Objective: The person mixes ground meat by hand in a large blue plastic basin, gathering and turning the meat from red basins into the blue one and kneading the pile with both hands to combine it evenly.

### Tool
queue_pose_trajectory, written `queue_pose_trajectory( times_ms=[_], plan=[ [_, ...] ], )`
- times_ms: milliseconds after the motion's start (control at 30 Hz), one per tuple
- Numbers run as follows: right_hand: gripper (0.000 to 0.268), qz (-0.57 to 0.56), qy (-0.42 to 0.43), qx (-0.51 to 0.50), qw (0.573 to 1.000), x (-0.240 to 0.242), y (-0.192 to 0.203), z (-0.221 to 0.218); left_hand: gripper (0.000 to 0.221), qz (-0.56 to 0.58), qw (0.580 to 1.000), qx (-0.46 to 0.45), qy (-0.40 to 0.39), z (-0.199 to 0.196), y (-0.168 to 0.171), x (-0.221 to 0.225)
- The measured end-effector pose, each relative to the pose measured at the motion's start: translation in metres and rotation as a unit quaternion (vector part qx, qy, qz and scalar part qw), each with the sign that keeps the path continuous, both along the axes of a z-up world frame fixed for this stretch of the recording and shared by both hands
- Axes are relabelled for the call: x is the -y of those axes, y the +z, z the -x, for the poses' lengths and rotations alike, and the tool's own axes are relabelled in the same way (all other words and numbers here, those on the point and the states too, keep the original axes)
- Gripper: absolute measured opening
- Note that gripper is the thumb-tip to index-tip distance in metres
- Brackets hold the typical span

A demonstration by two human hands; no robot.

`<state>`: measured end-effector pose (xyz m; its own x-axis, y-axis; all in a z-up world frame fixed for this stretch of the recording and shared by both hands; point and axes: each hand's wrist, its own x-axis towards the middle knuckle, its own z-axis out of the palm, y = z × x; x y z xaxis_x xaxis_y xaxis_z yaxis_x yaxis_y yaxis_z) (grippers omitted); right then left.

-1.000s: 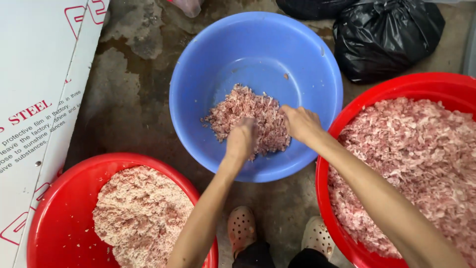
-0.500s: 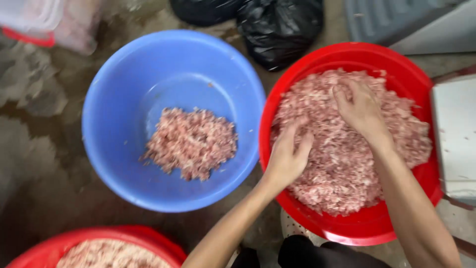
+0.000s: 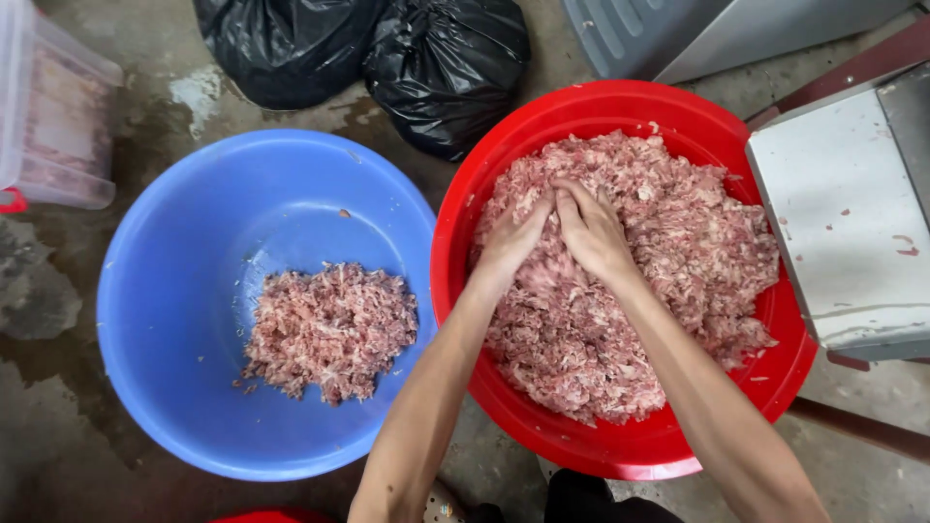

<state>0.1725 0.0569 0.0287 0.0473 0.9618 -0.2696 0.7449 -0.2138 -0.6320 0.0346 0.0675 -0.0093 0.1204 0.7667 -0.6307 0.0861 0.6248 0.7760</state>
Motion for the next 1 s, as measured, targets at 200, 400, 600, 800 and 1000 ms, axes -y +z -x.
queue_pose_trajectory(
  times_ms=[200,400,600,800,1000],
  plan=[
    [0.048,-0.008,-0.007,-0.038,0.999,0.033,0.072,0.012,0.092,-0.088,0.953,0.289,0.042,-0.012,0.010,0.033],
    [0.046,-0.169,0.032,-0.003,0.985,0.035,0.175,0.000,0.082,-0.205,0.922,0.330,-0.002,-0.008,0.128,0.026],
    [0.038,-0.377,0.096,0.008,0.921,0.036,0.237,0.020,0.078,-0.318,0.882,0.344,0.052,0.002,0.171,0.011],
    [0.039,-0.275,0.133,-0.026,0.952,0.043,0.280,0.107,0.071,-0.343,0.850,0.393,0.071,0.102,0.218,0.041],
    [0.043,-0.192,0.349,-0.234,0.887,-0.015,0.144,0.221,0.077,-0.350,0.901,0.198,0.165,0.240,0.175,0.090]
  ],
)
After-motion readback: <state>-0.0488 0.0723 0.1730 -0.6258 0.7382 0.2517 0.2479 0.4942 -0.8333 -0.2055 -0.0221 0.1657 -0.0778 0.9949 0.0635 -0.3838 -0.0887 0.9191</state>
